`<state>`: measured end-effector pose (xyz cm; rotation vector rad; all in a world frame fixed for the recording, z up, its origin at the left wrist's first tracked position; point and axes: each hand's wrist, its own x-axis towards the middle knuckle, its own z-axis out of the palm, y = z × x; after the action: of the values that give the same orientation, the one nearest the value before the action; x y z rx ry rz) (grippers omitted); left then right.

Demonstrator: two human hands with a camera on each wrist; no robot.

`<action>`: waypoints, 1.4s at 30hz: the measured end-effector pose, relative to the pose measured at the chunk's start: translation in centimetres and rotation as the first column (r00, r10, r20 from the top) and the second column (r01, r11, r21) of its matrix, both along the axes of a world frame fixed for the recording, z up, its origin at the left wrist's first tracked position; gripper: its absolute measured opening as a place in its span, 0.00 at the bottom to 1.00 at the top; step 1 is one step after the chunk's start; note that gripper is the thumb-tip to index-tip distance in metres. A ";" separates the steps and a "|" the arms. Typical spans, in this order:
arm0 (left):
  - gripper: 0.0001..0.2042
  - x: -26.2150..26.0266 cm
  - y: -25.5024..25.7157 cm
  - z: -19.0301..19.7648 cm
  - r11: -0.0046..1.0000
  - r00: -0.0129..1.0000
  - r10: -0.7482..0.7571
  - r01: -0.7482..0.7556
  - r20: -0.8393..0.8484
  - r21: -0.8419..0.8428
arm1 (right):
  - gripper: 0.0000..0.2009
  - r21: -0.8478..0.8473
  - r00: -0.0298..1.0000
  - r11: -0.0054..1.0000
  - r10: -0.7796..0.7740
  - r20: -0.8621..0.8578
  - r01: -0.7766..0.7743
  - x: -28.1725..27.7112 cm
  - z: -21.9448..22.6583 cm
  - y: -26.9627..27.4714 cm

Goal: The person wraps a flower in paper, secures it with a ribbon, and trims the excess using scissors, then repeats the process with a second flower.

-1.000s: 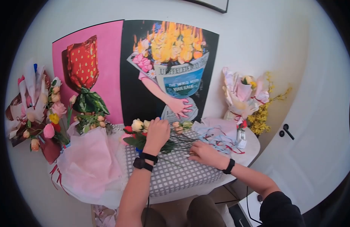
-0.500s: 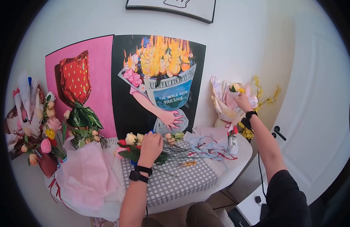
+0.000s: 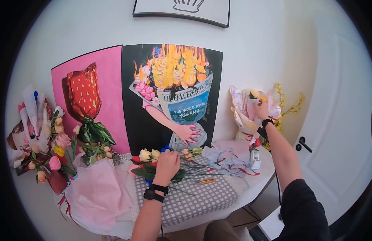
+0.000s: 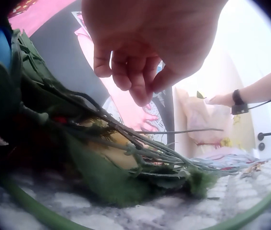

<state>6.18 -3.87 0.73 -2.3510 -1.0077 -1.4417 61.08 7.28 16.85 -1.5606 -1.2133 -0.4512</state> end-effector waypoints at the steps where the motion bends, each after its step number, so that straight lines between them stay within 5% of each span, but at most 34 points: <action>1: 0.06 -0.1 0.0 0.0 1.000 1.000 0.003 -0.003 -0.001 0.002 | 0.18 0.035 0.999 0.999 0.015 0.032 -0.016 -0.3 0.3 -0.3; 10: 0.05 0.0 -0.4 0.5 0.999 1.000 0.006 -0.006 -0.004 -0.034 | 0.13 0.482 0.994 0.873 0.036 0.100 -0.080 -4.1 7.2 -5.5; 13: 0.04 0.1 -1.2 1.4 0.998 0.999 0.002 0.002 0.050 -0.066 | 0.14 0.599 0.956 0.754 0.283 0.077 -0.271 -8.8 10.0 -9.2; 17: 0.05 0.1 -1.2 1.3 0.990 0.978 -0.109 0.122 0.176 -0.065 | 0.16 0.612 0.930 0.710 0.344 0.130 -0.349 -15.0 11.4 -12.7; 19: 0.05 0.4 -1.6 1.7 0.979 0.957 -0.143 0.174 0.254 -0.105 | 0.16 0.547 0.701 0.621 0.708 -0.084 -0.562 -18.9 10.7 -13.9; 20: 0.06 0.4 -1.7 1.9 0.925 0.915 -0.220 0.306 0.337 -0.226 | 0.16 0.540 0.687 0.615 0.721 -0.089 -0.574 -20.8 9.6 -14.0; 22: 0.08 0.5 -1.6 1.9 0.847 0.865 -0.251 0.414 0.436 -0.333 | 0.15 0.557 0.414 0.501 0.865 -0.284 -0.663 -24.9 6.7 -14.1; 24: 0.13 0.9 -1.0 1.6 0.609 0.585 -0.417 0.748 0.696 -0.264 | 0.13 0.616 0.290 0.449 0.893 -0.345 -0.648 -29.4 2.5 -13.0; 25: 0.13 0.7 -1.3 2.0 0.624 0.594 -0.402 0.735 0.697 -0.266 | 0.12 0.621 0.244 0.458 0.883 -0.402 -0.636 -31.6 0.2 -12.7; 27: 0.14 0.2 -2.0 2.8 0.415 0.417 -0.443 0.880 0.794 -0.231 | 0.12 0.633 0.163 0.485 0.852 -0.497 -0.603 -35.4 -4.3 -10.9; 32: 0.13 -0.2 -0.5 1.8 0.423 0.487 -0.403 0.850 0.775 -0.314 | 0.11 0.658 0.032 0.511 0.802 -0.597 -0.553 -42.4 -9.4 -9.8; 34: 0.12 -0.8 0.1 1.5 0.435 0.495 -0.334 0.836 0.802 -0.334 | 0.10 0.533 0.020 0.388 0.822 -0.569 -0.752 -42.7 -9.9 -9.2; 36: 0.11 -1.4 -0.5 2.5 0.462 0.442 -0.280 0.840 0.852 -0.284 | 0.10 0.472 0.008 0.368 0.795 -0.607 -0.801 -42.6 -9.6 -9.2; 38: 0.10 -2.3 -0.3 3.5 0.616 0.360 -0.265 0.777 0.895 -0.130 | 0.09 0.337 0.407 0.454 0.891 -0.202 -0.825 -41.9 -10.9 -8.5; 39: 0.09 -2.4 0.1 4.0 0.712 0.345 -0.311 0.702 0.886 -0.023 | 0.06 0.328 0.603 0.566 0.797 0.017 -0.757 -41.7 -10.8 -9.3; 42: 0.11 -3.7 0.9 4.6 0.795 0.293 -0.263 0.605 0.919 0.035 | 0.04 0.437 0.727 0.600 0.650 0.220 -0.670 -41.7 -11.4 -11.2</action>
<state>2.53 -3.01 5.31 -2.0036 -0.7617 -3.2403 19.39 -3.93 5.47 -0.5793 -1.4665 -0.2554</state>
